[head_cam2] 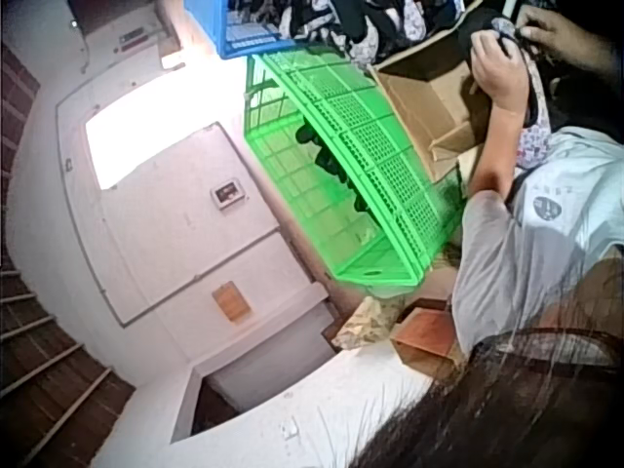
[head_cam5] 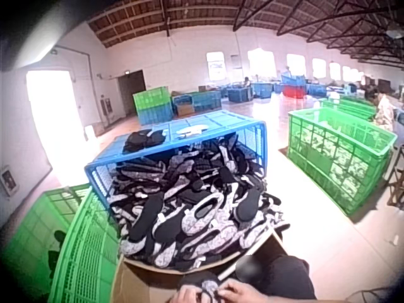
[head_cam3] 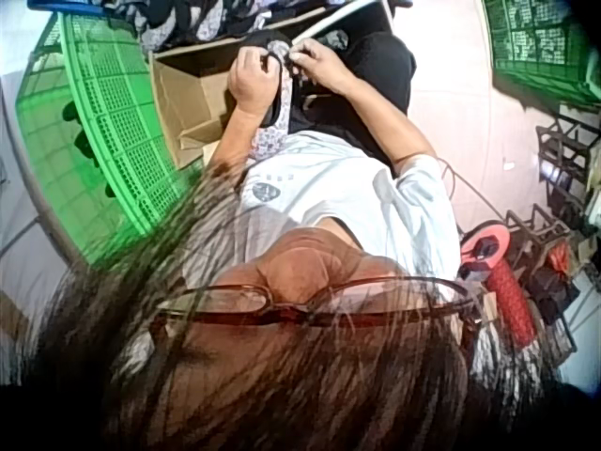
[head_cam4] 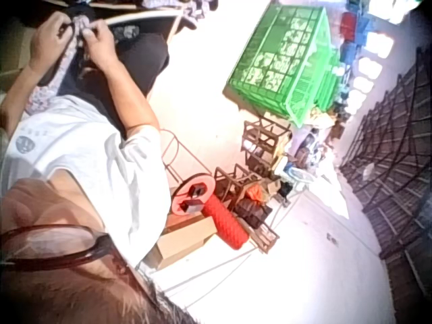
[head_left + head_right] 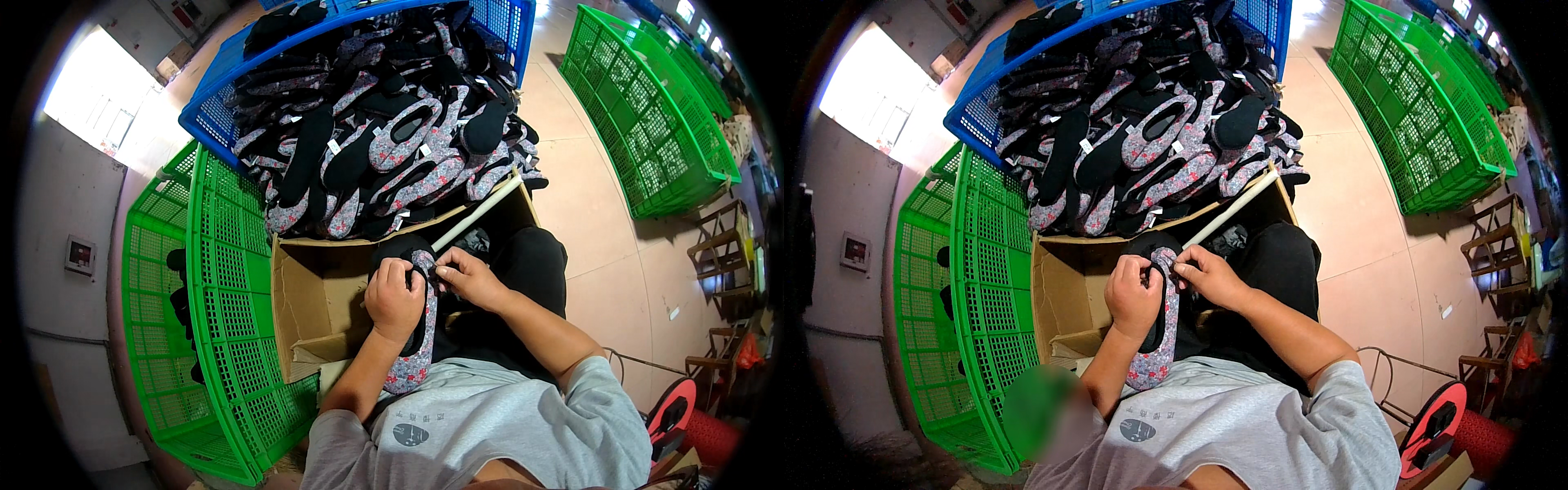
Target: The person sits on the floor and sews the insole to the upper of a slipper using a needle and thread. They pull the thread through the fabric repeatedly to secure the parts together. The person handles multiple slippers from a blue crate, sewing them one by one.
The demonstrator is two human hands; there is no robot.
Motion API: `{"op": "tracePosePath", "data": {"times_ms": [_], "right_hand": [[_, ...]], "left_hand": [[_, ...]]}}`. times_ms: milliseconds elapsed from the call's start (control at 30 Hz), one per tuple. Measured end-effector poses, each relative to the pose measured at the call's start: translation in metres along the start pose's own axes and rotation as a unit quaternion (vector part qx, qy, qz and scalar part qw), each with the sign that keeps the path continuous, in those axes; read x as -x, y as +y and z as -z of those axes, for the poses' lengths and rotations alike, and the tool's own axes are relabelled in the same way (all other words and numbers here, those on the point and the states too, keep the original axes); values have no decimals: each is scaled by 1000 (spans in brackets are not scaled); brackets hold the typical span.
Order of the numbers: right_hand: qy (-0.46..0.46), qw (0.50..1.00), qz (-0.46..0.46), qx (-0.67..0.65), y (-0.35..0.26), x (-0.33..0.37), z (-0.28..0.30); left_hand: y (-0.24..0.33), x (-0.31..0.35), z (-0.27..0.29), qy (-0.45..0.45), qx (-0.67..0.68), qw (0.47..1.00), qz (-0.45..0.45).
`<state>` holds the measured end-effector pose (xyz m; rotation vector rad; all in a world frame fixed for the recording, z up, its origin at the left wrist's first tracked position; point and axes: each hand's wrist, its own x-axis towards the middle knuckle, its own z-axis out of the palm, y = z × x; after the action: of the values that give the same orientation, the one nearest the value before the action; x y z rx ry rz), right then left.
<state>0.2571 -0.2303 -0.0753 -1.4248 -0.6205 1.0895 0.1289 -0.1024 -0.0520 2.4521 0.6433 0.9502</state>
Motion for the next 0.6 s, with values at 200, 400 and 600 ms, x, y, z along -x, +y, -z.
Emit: {"op": "tracePosePath", "data": {"times_ms": [200, 400, 600], "right_hand": [[-53, 996, 65, 33, 4, 1, 5], [-60, 990, 109, 67, 7, -1, 5], [-45, 985, 119, 115, -1, 1, 4]], "left_hand": [[2, -2, 2, 4, -2, 1000, -9], [3, -2, 3, 1, -7, 1000, -11], [5, -3, 5, -7, -1, 1000, -20]]}}
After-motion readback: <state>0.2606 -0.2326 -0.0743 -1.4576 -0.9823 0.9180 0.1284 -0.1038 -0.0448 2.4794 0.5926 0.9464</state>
